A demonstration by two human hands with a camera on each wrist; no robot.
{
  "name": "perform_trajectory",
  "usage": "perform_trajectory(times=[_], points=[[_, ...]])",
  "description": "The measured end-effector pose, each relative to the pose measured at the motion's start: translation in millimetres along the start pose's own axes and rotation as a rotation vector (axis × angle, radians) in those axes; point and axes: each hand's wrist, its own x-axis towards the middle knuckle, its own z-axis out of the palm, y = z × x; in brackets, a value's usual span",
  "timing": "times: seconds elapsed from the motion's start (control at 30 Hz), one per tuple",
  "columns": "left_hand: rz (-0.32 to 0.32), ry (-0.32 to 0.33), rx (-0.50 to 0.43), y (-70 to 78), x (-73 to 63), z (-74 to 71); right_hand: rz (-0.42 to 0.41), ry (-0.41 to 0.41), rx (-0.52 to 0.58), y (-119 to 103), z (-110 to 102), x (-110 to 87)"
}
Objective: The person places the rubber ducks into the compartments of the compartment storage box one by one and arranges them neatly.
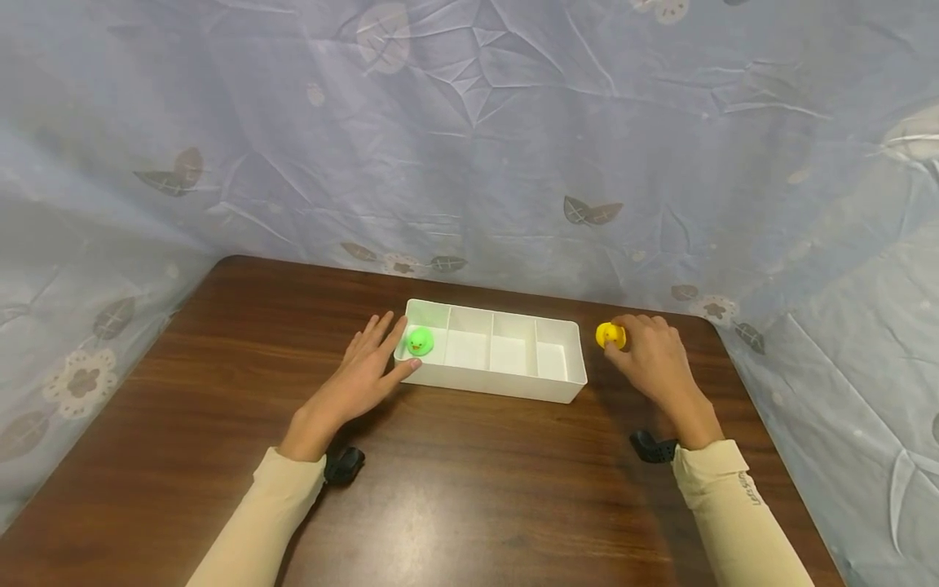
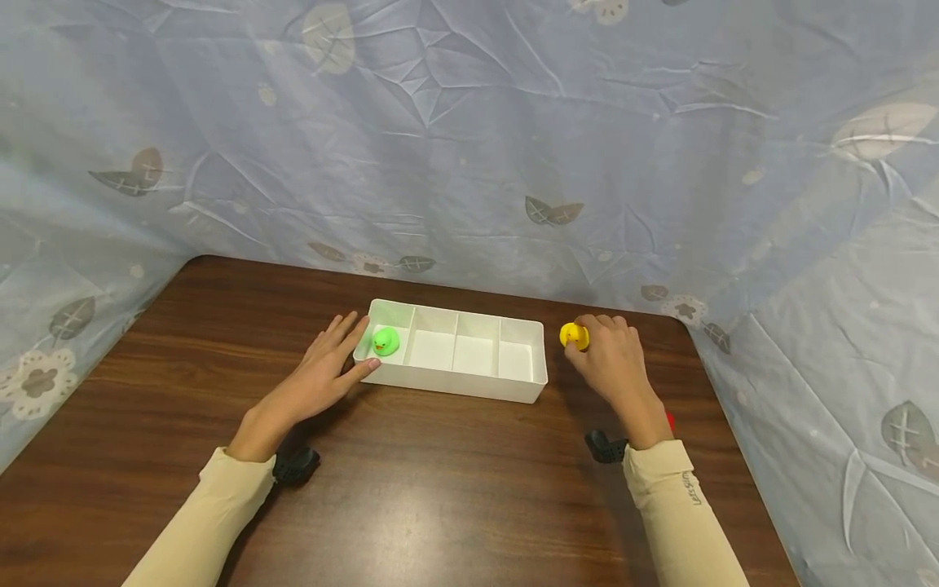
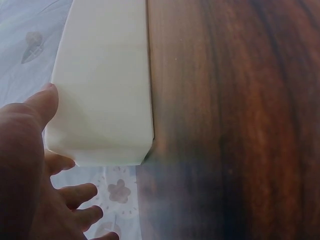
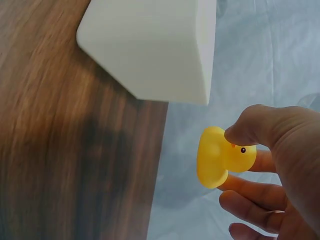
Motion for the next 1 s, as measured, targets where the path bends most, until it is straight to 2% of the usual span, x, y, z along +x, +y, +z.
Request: perform_trajectory(times=[0.7, 1.0], points=[[-0.006, -0.004, -0.012, 3.7, -1.5, -2.5, -0.141, 0.016, 0.06, -43, 11, 32.1], [-0.009, -0.01, -0.02, 5.3, -1.6, -3.7, -0.102, -0.064, 0.083, -65, 15, 35.0]])
